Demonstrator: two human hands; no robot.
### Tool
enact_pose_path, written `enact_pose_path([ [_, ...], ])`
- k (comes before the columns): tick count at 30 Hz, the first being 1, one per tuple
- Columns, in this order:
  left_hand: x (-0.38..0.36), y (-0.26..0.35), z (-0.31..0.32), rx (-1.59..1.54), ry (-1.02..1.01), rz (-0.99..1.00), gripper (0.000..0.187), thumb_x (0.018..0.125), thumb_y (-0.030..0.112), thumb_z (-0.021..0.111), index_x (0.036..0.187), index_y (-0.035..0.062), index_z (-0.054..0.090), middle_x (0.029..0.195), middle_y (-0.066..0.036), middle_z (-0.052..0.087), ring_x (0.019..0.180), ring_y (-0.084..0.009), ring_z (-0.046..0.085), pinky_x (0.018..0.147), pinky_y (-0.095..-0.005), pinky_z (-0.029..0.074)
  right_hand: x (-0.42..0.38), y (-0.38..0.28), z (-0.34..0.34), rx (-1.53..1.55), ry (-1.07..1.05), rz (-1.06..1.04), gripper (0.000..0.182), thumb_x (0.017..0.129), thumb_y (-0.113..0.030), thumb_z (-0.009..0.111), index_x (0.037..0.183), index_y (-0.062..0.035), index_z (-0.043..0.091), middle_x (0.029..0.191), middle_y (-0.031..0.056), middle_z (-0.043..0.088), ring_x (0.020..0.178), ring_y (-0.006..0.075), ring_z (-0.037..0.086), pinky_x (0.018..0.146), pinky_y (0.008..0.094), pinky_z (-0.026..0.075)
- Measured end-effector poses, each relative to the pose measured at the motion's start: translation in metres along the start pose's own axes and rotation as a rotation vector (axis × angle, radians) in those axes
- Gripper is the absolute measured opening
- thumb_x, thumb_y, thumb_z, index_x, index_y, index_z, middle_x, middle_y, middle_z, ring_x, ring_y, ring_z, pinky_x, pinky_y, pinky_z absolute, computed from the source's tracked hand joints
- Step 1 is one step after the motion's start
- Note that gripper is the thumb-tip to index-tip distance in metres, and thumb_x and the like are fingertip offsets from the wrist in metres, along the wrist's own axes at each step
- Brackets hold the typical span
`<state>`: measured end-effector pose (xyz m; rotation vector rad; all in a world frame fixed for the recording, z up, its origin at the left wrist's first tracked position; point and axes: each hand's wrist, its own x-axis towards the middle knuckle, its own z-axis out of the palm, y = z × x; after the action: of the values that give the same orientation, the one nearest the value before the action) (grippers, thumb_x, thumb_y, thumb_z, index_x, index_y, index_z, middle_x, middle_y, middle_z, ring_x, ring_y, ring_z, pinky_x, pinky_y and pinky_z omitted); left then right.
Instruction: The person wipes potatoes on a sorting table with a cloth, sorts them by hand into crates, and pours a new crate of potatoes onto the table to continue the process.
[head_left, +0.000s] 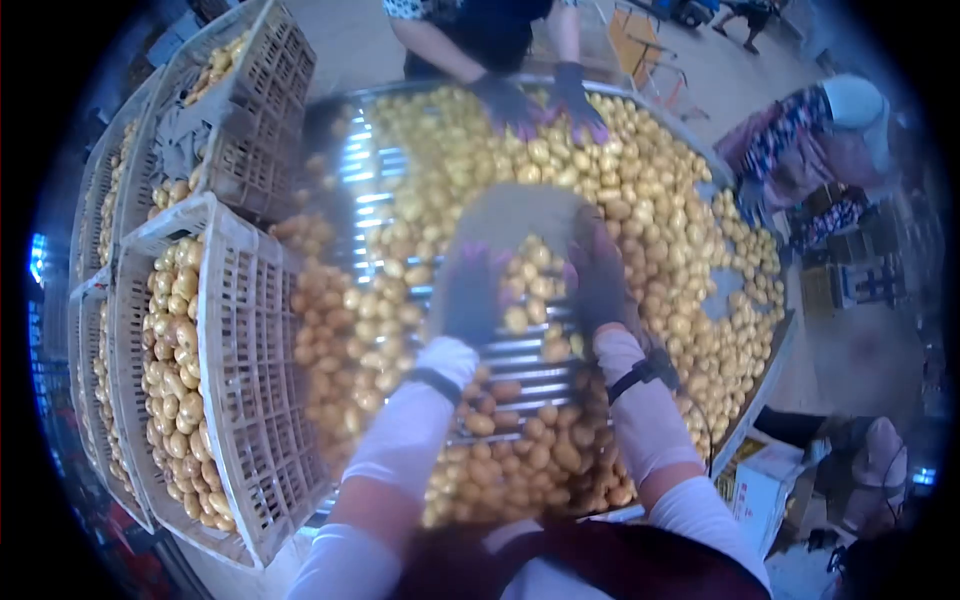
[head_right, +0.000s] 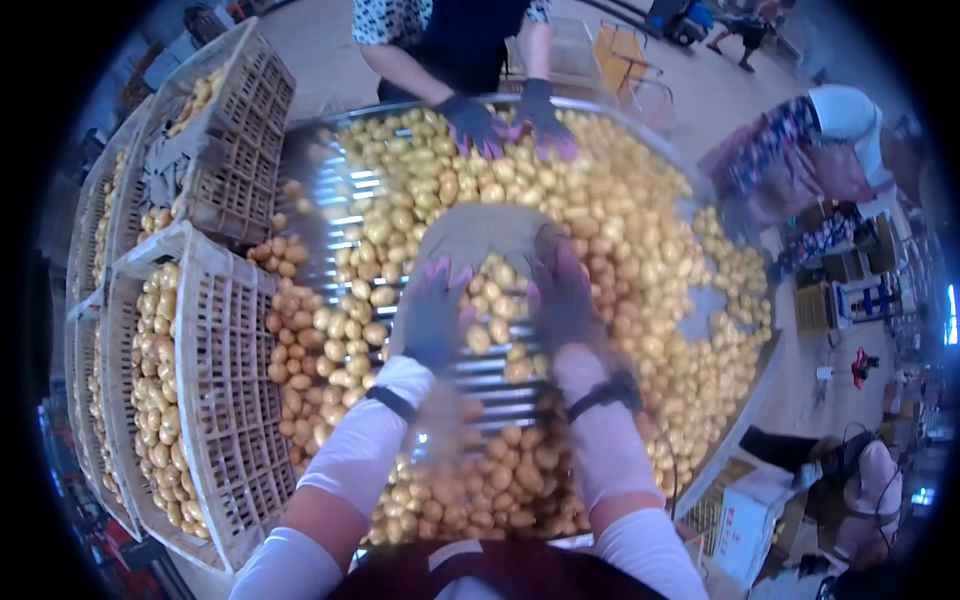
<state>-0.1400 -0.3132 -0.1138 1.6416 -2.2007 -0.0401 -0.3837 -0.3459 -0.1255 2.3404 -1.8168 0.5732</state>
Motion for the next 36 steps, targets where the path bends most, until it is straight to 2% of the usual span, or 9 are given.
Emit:
enact_pose_path([
  [4,-0.038,0.020,-0.021,-0.743,-0.253,-0.233,0.045,0.096,0.021,0.056,0.141,0.0163,0.054,0.141,-0.015,0.053,0.121,-0.0328,0.055,0.097,-0.0483,0.047,-0.036,-0.028,-0.091,0.330,-0.075,0.036,0.041,0.096,-0.022,0.057,0.134,-0.0097,0.059,0.138,0.0200,0.055,0.127,0.0404,0.052,0.106,0.0487,0.042],
  [7,-0.118,0.064,-0.003,-0.454,-0.005,0.111,0.034,0.092,0.014,0.054,0.124,0.0157,0.066,0.122,-0.009,0.066,0.107,-0.0303,0.063,0.090,-0.0435,0.053,-0.095,-0.030,-0.136,0.435,-0.313,0.145,0.030,0.095,-0.021,0.057,0.121,-0.0102,0.067,0.119,0.0171,0.066,0.116,0.0390,0.059,0.105,0.0464,0.042],
  [8,-0.117,0.085,-0.044,-0.510,-0.305,0.000,0.039,0.092,0.011,0.054,0.128,0.0170,0.065,0.126,-0.010,0.064,0.110,-0.0329,0.063,0.094,-0.0450,0.052,-0.129,-0.009,-0.119,0.385,-0.242,0.109,0.026,0.092,-0.021,0.058,0.113,-0.0127,0.069,0.117,0.0168,0.067,0.115,0.0387,0.059,0.103,0.0466,0.041],
  [9,-0.137,0.091,-0.051,-0.516,-0.076,0.084,0.037,0.095,0.010,0.048,0.129,0.0128,0.063,0.122,-0.014,0.064,0.110,-0.0315,0.063,0.094,-0.0426,0.051,-0.164,0.011,-0.101,0.331,-0.170,0.077,0.021,0.089,-0.020,0.060,0.105,-0.0153,0.072,0.116,0.0165,0.067,0.113,0.0383,0.059,0.101,0.0469,0.041],
  [12,-0.149,0.089,-0.061,-0.713,-0.296,-0.104,0.031,0.100,0.016,0.051,0.127,0.0179,0.066,0.116,-0.013,0.067,0.104,-0.0323,0.065,0.093,-0.0425,0.051,-0.159,0.040,-0.121,0.247,-0.348,0.008,0.024,0.088,-0.015,0.064,0.111,-0.0137,0.071,0.122,0.0136,0.064,0.110,0.0336,0.058,0.095,0.0429,0.046],
  [17,-0.168,0.049,-0.214,-0.945,0.331,-0.321,0.031,0.104,0.019,0.048,0.128,0.0099,0.065,0.121,-0.012,0.067,0.112,-0.0299,0.064,0.097,-0.0386,0.050,-0.102,-0.048,-0.187,0.896,0.005,0.200,0.029,0.097,0.000,0.058,0.125,-0.0009,0.065,0.112,0.0075,0.068,0.102,0.0160,0.065,0.087,0.0287,0.053],
  [23,-0.291,0.001,-0.304,-0.497,0.769,-0.472,0.037,0.100,0.015,0.051,0.131,-0.0043,0.060,0.132,-0.018,0.061,0.121,-0.0295,0.060,0.104,-0.0399,0.046,-0.069,-0.240,-0.212,0.943,-0.114,-0.535,0.026,0.099,-0.013,0.055,0.120,-0.0036,0.066,0.120,0.0140,0.065,0.108,0.0279,0.063,0.094,0.0382,0.050],
  [31,-0.415,-0.009,-0.219,0.254,0.027,-0.539,0.076,0.086,0.045,0.071,0.144,0.0034,0.047,0.130,-0.025,0.055,0.116,-0.0461,0.054,0.097,-0.0527,0.046,-0.190,-0.365,-0.077,0.662,-0.399,-0.981,0.043,0.090,-0.022,0.056,0.133,-0.0161,0.059,0.114,0.0024,0.061,0.106,0.0236,0.058,0.089,0.0393,0.047],
  [36,-0.363,-0.006,-0.192,-0.180,-0.067,-0.801,0.071,0.084,0.042,0.070,0.140,0.0027,0.050,0.122,-0.022,0.055,0.111,-0.0438,0.055,0.092,-0.0545,0.045,-0.181,-0.340,-0.085,0.596,-0.615,-0.874,0.038,0.091,-0.019,0.056,0.129,-0.0157,0.059,0.119,0.0051,0.063,0.104,0.0277,0.060,0.089,0.0426,0.048],
])
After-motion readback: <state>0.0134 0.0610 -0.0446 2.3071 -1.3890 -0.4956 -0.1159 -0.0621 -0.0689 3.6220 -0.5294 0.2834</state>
